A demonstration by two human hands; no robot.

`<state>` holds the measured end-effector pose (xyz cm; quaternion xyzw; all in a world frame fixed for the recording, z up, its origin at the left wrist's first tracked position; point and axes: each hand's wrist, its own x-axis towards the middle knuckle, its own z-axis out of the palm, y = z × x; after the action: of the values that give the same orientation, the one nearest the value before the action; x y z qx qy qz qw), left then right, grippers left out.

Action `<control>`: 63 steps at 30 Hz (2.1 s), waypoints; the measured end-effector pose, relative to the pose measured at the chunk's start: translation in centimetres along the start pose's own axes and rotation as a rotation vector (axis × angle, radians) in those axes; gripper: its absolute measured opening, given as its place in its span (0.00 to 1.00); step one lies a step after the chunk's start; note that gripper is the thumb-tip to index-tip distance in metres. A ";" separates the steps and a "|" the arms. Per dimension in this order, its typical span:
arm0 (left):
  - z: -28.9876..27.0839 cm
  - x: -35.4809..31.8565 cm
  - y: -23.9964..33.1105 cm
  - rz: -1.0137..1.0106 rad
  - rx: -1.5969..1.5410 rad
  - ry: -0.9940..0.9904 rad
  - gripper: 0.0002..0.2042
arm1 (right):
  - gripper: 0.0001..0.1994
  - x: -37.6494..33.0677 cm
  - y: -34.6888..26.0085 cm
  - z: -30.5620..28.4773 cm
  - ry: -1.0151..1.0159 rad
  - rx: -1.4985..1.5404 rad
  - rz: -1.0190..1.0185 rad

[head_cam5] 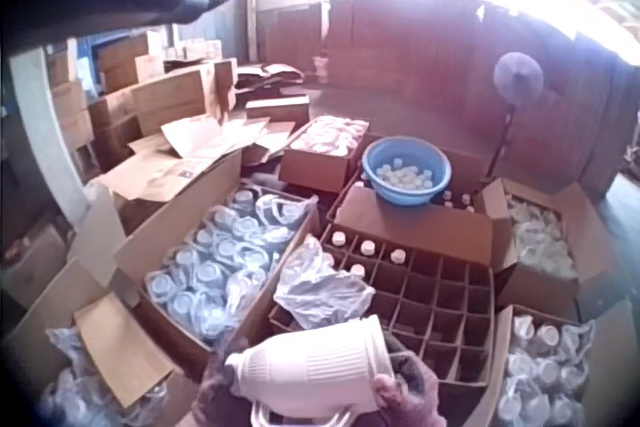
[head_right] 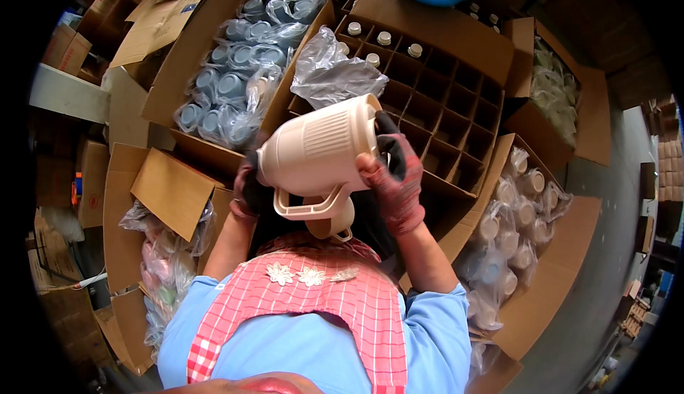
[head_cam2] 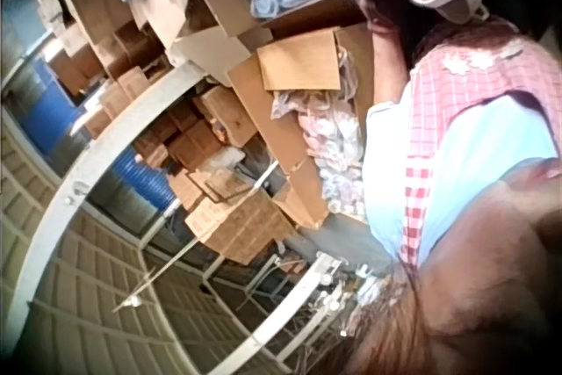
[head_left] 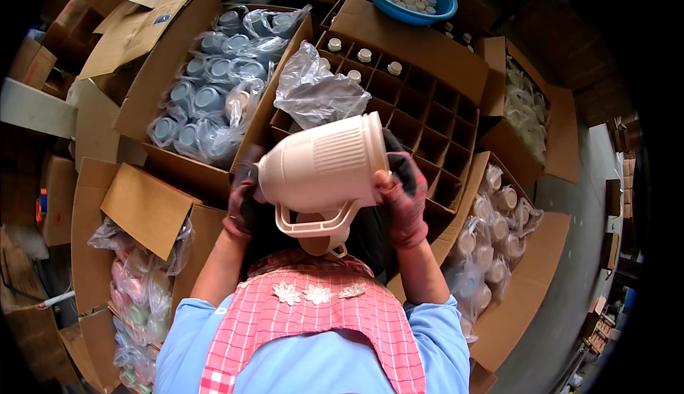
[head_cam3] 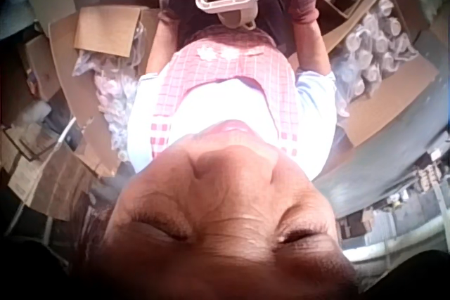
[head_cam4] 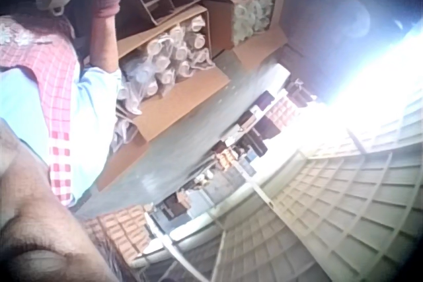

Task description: The person assembles thermos flasks by inserting metal inner liners into plastic outer shells and securing the lids. They handle beige and light blue thermos units, placing the finished products into plastic bags and cardboard boxes.

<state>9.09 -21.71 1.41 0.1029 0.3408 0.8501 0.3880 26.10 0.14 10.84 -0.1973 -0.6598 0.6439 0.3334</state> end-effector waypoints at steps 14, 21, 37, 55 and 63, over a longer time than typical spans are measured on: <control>3.1 -0.7 1.6 0.284 0.406 -0.080 0.35 | 0.21 -0.2 -0.6 0.3 -0.015 -0.037 -0.221; 6.3 -0.3 3.5 0.468 0.661 -0.100 0.42 | 0.21 -0.1 -1.1 -0.1 0.060 0.430 -0.016; 4.6 -0.9 4.2 0.050 0.084 -0.128 0.34 | 0.24 0.2 -0.1 0.5 0.075 0.046 -0.232; -2.5 1.2 3.1 0.318 0.600 0.139 0.21 | 0.37 1.0 1.1 -0.3 -0.238 -0.354 -0.463; 7.0 0.3 6.0 1.088 1.296 -0.169 0.33 | 0.22 2.3 2.7 -0.5 -0.053 -0.149 -0.070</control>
<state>8.42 -20.77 10.51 0.5173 0.6334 0.5446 -0.1861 24.37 2.33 8.63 -0.1811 -0.7212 0.5858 0.3224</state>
